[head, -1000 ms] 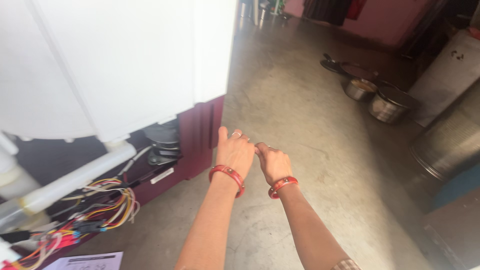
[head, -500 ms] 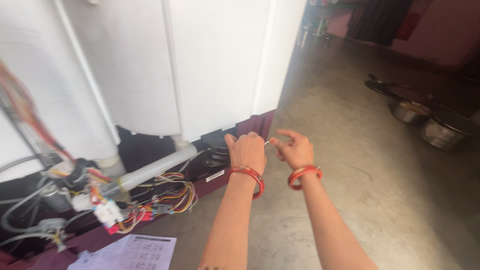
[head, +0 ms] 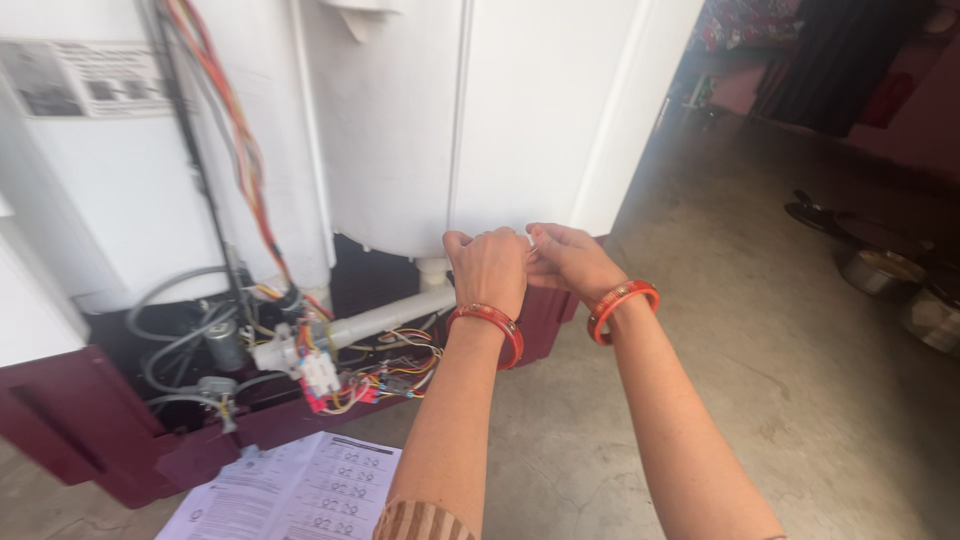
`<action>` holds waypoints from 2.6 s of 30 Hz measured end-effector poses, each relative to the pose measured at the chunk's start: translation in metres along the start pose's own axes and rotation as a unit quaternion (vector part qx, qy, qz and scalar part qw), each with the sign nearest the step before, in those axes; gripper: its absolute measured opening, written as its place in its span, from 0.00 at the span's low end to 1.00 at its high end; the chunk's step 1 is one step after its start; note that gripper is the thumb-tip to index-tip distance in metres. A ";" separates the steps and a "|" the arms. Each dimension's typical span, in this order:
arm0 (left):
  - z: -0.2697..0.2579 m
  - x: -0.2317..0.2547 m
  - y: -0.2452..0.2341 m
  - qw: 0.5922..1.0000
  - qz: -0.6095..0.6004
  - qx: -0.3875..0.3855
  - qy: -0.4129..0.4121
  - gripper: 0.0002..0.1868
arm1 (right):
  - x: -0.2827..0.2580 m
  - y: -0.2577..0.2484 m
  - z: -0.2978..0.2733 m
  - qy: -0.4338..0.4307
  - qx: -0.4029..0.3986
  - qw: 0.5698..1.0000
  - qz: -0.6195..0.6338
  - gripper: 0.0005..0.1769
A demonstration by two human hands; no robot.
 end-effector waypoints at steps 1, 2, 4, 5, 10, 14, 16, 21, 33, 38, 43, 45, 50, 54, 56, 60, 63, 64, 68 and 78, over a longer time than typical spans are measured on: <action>0.001 0.001 -0.010 1.000 0.005 0.007 0.012 0.13 | -0.007 0.003 0.001 -0.012 0.019 1.000 0.017 0.21; 0.002 0.002 -0.020 1.000 0.010 0.015 0.024 0.13 | -0.013 0.006 0.002 -0.024 0.038 0.998 0.033 0.21; 0.004 0.005 -0.034 0.998 0.046 0.007 0.053 0.14 | -0.021 0.009 0.002 -0.035 0.073 0.996 0.042 0.20; 0.007 0.006 -0.038 0.995 0.076 -0.007 0.069 0.13 | -0.025 0.010 0.004 -0.034 0.088 0.995 0.032 0.19; 0.014 -0.001 -0.078 0.981 0.163 0.020 0.106 0.11 | -0.047 0.008 0.007 -0.067 0.160 0.984 0.039 0.16; 0.015 -0.036 -0.128 0.986 0.137 0.078 0.048 0.10 | -0.066 0.001 0.004 -0.060 0.139 0.987 0.049 0.14; 0.011 -0.046 -0.149 0.986 0.126 0.102 0.036 0.10 | -0.075 0.008 0.004 -0.060 0.112 0.990 0.058 0.14; -0.004 -0.059 -0.172 0.985 0.119 0.120 0.022 0.10 | -0.090 0.043 0.010 -0.063 0.118 0.984 0.117 0.16; -0.014 -0.081 -0.256 0.941 0.073 0.316 0.092 0.01 | -0.134 0.149 -0.003 -0.166 0.157 0.946 0.230 0.13; -0.023 -0.138 -0.275 0.899 -0.123 0.415 -0.067 0.13 | -0.153 0.177 -0.004 -0.222 0.145 0.917 0.298 0.18; -0.012 -0.167 -0.249 0.900 -0.172 0.377 -0.138 0.11 | -0.159 0.198 0.000 -0.207 0.181 0.910 0.311 0.18; -0.010 -0.174 -0.231 0.901 -0.200 0.344 -0.172 0.09 | -0.165 0.197 0.005 -0.196 0.203 0.900 0.332 0.18; -0.004 -0.176 -0.203 0.895 -0.229 0.322 -0.207 0.09 | -0.183 0.175 0.003 -0.192 0.280 0.904 0.258 0.18; 0.009 -0.164 -0.188 0.895 -0.238 0.333 -0.177 0.08 | -0.182 0.162 0.009 -0.212 0.293 0.885 0.293 0.13; 0.016 -0.160 -0.182 0.901 -0.224 0.327 -0.177 0.08 | -0.177 0.156 0.017 -0.194 0.313 0.879 0.303 0.11; 0.027 -0.151 -0.175 0.907 -0.210 0.313 -0.187 0.09 | -0.186 0.149 0.029 -0.242 0.283 0.848 0.377 0.10; 0.036 -0.141 -0.178 0.919 -0.194 0.309 -0.149 0.07 | -0.186 0.150 0.036 -0.202 0.264 0.839 0.431 0.10; 0.038 -0.139 -0.177 0.925 -0.184 0.302 -0.141 0.06 | -0.186 0.150 0.037 -0.195 0.257 0.830 0.456 0.09; 0.054 -0.137 -0.176 0.929 -0.154 0.303 -0.144 0.05 | -0.189 0.149 0.041 -0.174 0.234 0.792 0.536 0.07; 0.095 -0.144 -0.166 0.938 -0.112 0.300 -0.135 0.05 | -0.174 0.156 0.057 -0.093 0.175 0.782 0.591 0.08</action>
Point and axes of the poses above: each hand's wrist, its own z-axis towards the middle knuckle, its own y-axis out of the palm, x = y × z, the point moved 9 cm from there along z, towards the middle knuckle, and after that the axes turned 1 degree about -y, right-handed, at the moved point
